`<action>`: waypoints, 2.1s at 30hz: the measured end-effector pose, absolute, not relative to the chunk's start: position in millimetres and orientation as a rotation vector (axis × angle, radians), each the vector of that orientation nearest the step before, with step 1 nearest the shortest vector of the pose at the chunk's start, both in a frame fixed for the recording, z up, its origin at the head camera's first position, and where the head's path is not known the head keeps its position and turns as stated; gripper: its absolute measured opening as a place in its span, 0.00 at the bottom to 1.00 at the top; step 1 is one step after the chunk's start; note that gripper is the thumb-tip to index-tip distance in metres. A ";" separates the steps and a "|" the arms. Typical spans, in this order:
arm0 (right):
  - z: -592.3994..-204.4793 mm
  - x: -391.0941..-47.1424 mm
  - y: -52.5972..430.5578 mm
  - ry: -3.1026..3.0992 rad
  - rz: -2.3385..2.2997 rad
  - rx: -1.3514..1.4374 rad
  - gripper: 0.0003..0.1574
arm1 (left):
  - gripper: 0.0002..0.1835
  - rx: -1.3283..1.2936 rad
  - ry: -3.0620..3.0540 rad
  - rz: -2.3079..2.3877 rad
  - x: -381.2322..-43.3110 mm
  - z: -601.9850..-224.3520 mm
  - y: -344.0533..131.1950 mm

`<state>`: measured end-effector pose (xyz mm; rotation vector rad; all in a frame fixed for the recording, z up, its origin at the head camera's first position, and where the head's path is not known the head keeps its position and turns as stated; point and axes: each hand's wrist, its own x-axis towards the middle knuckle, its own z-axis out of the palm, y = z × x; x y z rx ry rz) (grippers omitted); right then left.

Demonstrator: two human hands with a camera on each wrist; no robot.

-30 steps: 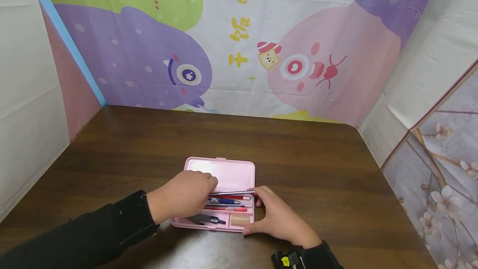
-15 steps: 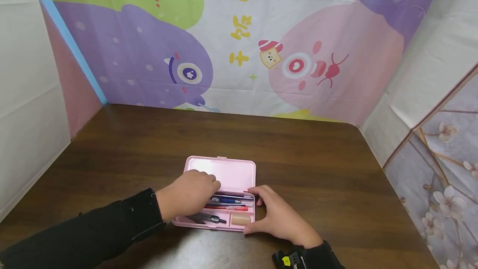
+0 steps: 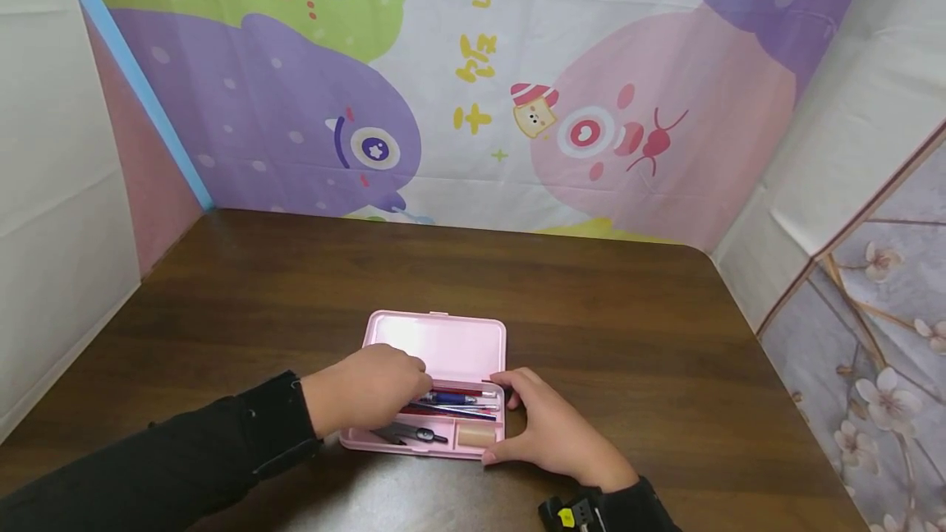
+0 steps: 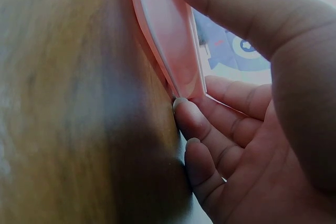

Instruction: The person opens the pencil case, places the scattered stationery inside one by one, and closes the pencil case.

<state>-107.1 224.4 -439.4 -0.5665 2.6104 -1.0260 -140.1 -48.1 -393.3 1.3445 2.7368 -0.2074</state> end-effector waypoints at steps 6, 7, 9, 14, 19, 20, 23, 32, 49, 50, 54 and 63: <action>-440.0 -107.1 224.6 2.637 -1.010 -0.578 0.56 | 0.09 1.275 2.783 -0.211 -138.7 -394.7 -46.7; -440.0 -107.1 224.6 2.638 -1.009 -0.577 0.56 | 0.08 1.274 2.794 -0.215 -138.9 -395.2 -46.4; -439.8 -107.0 224.2 2.638 -1.008 -0.576 0.56 | 0.06 1.288 2.804 -0.208 -139.5 -396.7 -46.2; -439.7 -107.6 223.5 2.635 -0.992 -0.563 0.57 | 0.05 1.271 2.814 -0.128 -140.8 -398.9 -47.2; -439.7 -108.0 223.4 2.637 -0.991 -0.556 0.58 | 0.06 1.165 2.861 -0.059 -142.6 -400.7 -49.5; -439.3 -107.8 223.5 2.636 -0.997 -0.553 0.58 | 0.06 1.149 2.863 -0.045 -143.4 -400.8 -50.5; -438.5 -106.8 223.5 2.630 -1.015 -0.534 0.59 | 0.08 1.100 2.852 0.009 -146.1 -399.6 -55.5; -434.4 -104.1 223.5 2.663 -0.974 -0.503 0.59 | 0.08 0.866 2.958 0.247 -163.1 -389.5 -79.7; -434.8 -102.0 223.8 2.631 -0.887 -0.532 0.60 | 0.15 0.044 2.832 0.970 -209.8 -412.2 -119.2; -434.7 -102.5 224.0 2.632 -0.885 -0.525 0.60 | 0.15 0.028 2.785 1.035 -211.3 -412.7 -118.6; -433.9 -104.4 225.1 2.640 -0.872 -0.514 0.61 | 0.17 -0.027 2.600 1.272 -217.5 -415.2 -113.4; -434.2 -104.2 224.3 2.652 -0.874 -0.521 0.61 | 0.19 -0.063 2.351 1.506 -222.2 -425.3 -108.5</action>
